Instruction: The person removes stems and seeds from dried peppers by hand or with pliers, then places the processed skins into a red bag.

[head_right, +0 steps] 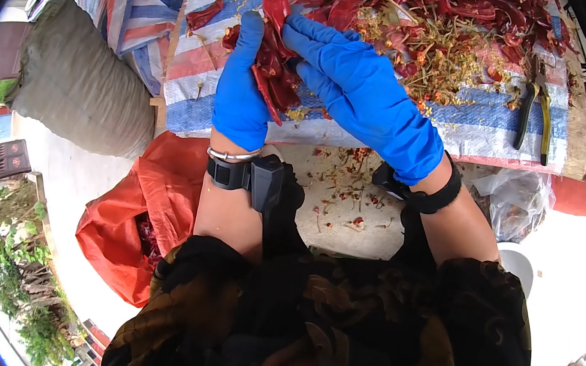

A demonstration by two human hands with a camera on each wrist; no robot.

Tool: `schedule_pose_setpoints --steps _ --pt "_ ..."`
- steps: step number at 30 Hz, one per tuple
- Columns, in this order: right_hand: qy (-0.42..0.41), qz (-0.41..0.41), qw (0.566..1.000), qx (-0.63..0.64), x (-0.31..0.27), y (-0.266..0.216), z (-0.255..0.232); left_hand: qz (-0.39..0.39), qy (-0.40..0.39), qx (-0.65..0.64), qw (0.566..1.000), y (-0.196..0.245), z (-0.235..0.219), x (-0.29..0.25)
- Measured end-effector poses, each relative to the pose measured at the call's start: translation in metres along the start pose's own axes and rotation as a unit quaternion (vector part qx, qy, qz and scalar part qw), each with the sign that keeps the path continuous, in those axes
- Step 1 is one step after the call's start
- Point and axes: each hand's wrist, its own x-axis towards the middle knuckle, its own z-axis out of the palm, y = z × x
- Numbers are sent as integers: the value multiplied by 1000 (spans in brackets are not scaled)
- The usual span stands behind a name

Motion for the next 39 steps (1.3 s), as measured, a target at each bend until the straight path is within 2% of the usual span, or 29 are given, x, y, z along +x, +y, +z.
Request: schedule_pose_setpoints --steps 1,4,6,7,10,11,14,15,17,18,20,21,23,25,27,29,31,32,34,36,38,39 --pt "-10 24 1000 0 0 1 1 1 -2 -3 1000 -1 -2 1" --pt "-30 -17 999 -26 1 17 -5 -35 16 33 999 0 -9 2" --pt "18 33 995 -97 6 20 -19 44 63 65 995 4 -10 1" --pt "43 66 991 -110 8 27 -23 35 64 27 997 6 -14 5" --pt "55 95 984 -142 8 42 -28 62 94 60 992 2 -20 11" --pt "53 125 984 -113 10 46 -27 63 95 59 992 1 -21 12" --pt "33 120 976 -176 11 52 -26 66 92 107 988 3 -17 12" --pt "33 120 976 -176 12 52 -27 54 106 109 987 3 -13 12" --pt "63 148 986 -33 13 49 -28 43 120 110 986 2 -11 14" --pt "62 148 986 -32 14 43 -29 46 113 94 988 0 -13 16" --pt "63 89 992 -60 16 23 -29 52 108 76 990 -3 -14 21" --pt "60 89 992 -59 16 12 -28 74 82 66 992 -5 -13 23" --pt "32 144 985 92 16 -2 -23 98 59 55 992 -8 -11 24" --pt "19 124 989 76 15 -3 -21 92 22 61 994 -12 -8 25" --pt "11 105 993 58 13 -2 -24 92 24 90 991 -10 -5 23" --pt "99 156 982 35 14 0 -33 91 22 118 989 -10 -3 22" --pt "111 157 981 8 16 5 -37 77 10 205 976 -11 -1 21" --pt "120 159 980 -16 15 6 -37 73 6 206 976 -14 0 22" --pt "134 177 975 2 13 7 -33 99 -42 315 943 -21 0 24" --pt "100 221 964 106 11 9 -33 113 -49 303 945 -29 3 22" --pt "126 214 960 129 10 6 -30 96 -67 236 965 -29 7 18" --pt "135 242 948 157 9 -2 -30 95 -68 236 965 -29 11 13"
